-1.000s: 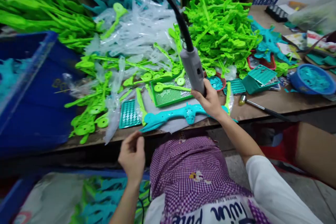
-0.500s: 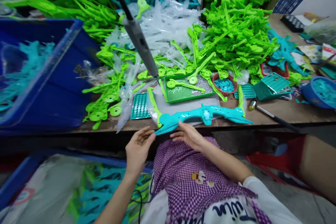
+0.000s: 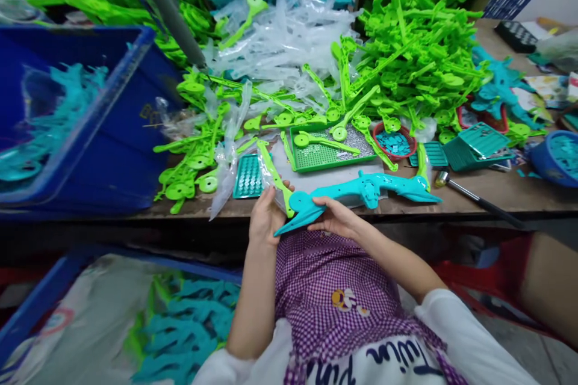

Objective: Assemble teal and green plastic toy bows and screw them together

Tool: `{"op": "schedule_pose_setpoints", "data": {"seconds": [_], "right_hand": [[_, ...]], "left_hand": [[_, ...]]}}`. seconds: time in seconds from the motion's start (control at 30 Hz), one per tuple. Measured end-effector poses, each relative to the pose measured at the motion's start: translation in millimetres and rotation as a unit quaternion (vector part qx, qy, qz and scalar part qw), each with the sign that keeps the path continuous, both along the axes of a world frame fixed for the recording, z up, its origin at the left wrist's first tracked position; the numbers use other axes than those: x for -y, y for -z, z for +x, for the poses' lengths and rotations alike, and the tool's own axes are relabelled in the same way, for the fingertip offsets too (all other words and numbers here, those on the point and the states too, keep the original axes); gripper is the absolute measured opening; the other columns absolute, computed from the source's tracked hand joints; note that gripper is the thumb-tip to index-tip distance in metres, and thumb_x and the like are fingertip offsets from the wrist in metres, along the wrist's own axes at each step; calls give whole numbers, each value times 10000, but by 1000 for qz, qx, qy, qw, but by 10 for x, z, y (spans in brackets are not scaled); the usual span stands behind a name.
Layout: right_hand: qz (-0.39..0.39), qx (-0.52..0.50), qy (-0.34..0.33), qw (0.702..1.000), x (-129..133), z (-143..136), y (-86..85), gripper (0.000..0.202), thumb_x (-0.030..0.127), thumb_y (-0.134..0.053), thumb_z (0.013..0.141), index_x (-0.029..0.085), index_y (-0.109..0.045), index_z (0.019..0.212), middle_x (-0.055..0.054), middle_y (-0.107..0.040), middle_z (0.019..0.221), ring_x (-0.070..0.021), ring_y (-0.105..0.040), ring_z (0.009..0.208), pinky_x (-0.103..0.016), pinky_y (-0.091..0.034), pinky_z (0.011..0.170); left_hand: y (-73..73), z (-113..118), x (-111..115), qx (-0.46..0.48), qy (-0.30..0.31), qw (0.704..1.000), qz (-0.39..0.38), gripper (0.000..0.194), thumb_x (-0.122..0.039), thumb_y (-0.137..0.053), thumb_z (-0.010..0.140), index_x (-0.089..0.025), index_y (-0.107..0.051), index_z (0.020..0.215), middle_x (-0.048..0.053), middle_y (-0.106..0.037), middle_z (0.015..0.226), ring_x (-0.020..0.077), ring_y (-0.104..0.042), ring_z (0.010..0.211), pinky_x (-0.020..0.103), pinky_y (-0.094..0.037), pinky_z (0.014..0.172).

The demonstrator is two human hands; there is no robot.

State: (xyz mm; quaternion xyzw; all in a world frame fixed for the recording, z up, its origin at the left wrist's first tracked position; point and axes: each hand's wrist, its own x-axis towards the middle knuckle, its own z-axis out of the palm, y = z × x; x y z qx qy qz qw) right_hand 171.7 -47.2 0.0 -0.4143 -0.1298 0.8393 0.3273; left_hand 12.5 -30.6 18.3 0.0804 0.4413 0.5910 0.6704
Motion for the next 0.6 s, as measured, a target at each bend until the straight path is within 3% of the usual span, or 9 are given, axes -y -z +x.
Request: {"op": "schedule_pose_setpoints", "data": {"seconds": [0.17, 0.37, 0.47, 0.6], "right_hand": [[10, 24, 63, 998, 37, -17, 28, 147, 288, -729, 759, 171, -661, 815, -25, -721, 723, -196, -693, 790, -368, -613, 777], [14, 39, 93, 995, 66, -23, 40, 179, 318, -754, 724, 173, -653, 756, -27, -727, 709, -198, -693, 750, -358, -617, 729], [29, 46, 94, 994, 70, -23, 50, 226, 355, -773, 701, 168, -666, 768, -29, -728, 704, -191, -686, 714, -327, -612, 671], [58, 44, 82, 994, 21, -92, 74, 294, 427, -776, 706, 172, -670, 805, -39, -738, 756, -197, -695, 753, -325, -607, 667]], "left_hand": [[6, 68, 78, -16, -68, 997, -27, 167, -190, -683, 696, -150, -654, 855, 7, -698, 743, 150, -677, 705, 247, -535, 691], [29, 52, 64, -28, -91, 995, -11, 148, -295, -638, 677, -164, -601, 736, -15, -641, 656, 143, -650, 657, 255, -530, 704], [59, 51, 130, -52, -58, 997, 5, 244, -279, -720, 627, -173, -605, 814, -18, -663, 694, 155, -672, 709, 260, -535, 736], [167, 43, 243, -114, -20, 992, 53, 514, -298, -836, 596, -223, -609, 1051, 26, -734, 959, 183, -699, 871, 278, -547, 797]]}}
